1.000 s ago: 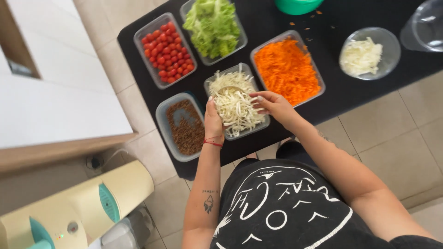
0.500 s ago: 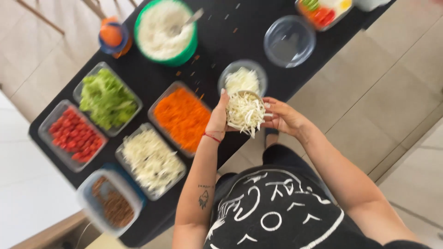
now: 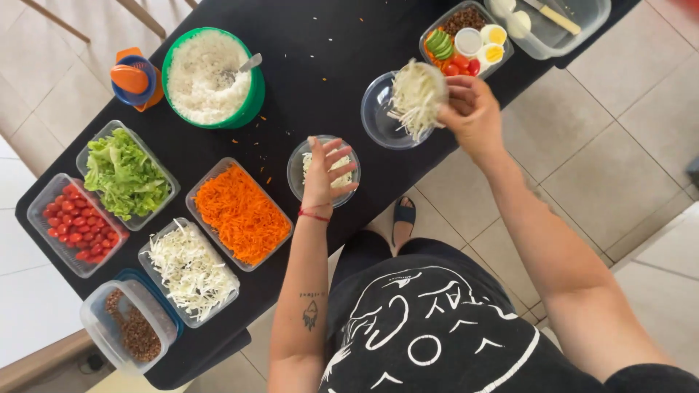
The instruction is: The person is portioning shredded cabbage and carrots from large containers into smaller bowls for meal preparation.
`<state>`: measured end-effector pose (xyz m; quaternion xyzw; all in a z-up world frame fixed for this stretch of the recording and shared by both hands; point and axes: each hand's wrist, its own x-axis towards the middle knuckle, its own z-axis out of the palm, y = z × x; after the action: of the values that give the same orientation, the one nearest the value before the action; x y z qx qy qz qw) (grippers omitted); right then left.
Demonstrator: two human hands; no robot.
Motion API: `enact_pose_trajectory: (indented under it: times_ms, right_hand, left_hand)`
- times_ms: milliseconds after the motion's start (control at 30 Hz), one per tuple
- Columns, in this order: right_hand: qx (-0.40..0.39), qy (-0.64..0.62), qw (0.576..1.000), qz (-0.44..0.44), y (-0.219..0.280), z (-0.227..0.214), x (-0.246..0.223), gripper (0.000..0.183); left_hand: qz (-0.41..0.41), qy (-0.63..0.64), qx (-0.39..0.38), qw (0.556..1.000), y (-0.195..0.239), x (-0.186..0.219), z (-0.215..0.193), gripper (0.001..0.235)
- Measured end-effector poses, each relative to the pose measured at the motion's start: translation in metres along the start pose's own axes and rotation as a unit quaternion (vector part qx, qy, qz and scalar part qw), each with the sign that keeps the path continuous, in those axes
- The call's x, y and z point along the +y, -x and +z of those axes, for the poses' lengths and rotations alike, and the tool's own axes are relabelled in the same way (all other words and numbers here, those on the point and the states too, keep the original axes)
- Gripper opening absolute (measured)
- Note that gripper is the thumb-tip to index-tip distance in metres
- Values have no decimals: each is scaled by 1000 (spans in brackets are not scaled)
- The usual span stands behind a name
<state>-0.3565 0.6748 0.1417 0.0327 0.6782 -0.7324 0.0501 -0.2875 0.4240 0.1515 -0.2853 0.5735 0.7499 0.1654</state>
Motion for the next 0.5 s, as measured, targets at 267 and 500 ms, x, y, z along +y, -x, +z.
enact_pose_trajectory:
  times_ms: [267, 500]
  right_hand:
    - [-139, 548, 685, -459, -47, -2, 89, 42]
    - [-9, 246, 945, -216, -43, -16, 16, 43]
  left_hand:
    - [-64, -47, -16, 997, -28, -32, -3, 64]
    - [-69, -144, -38, 987, -60, -63, 24, 34]
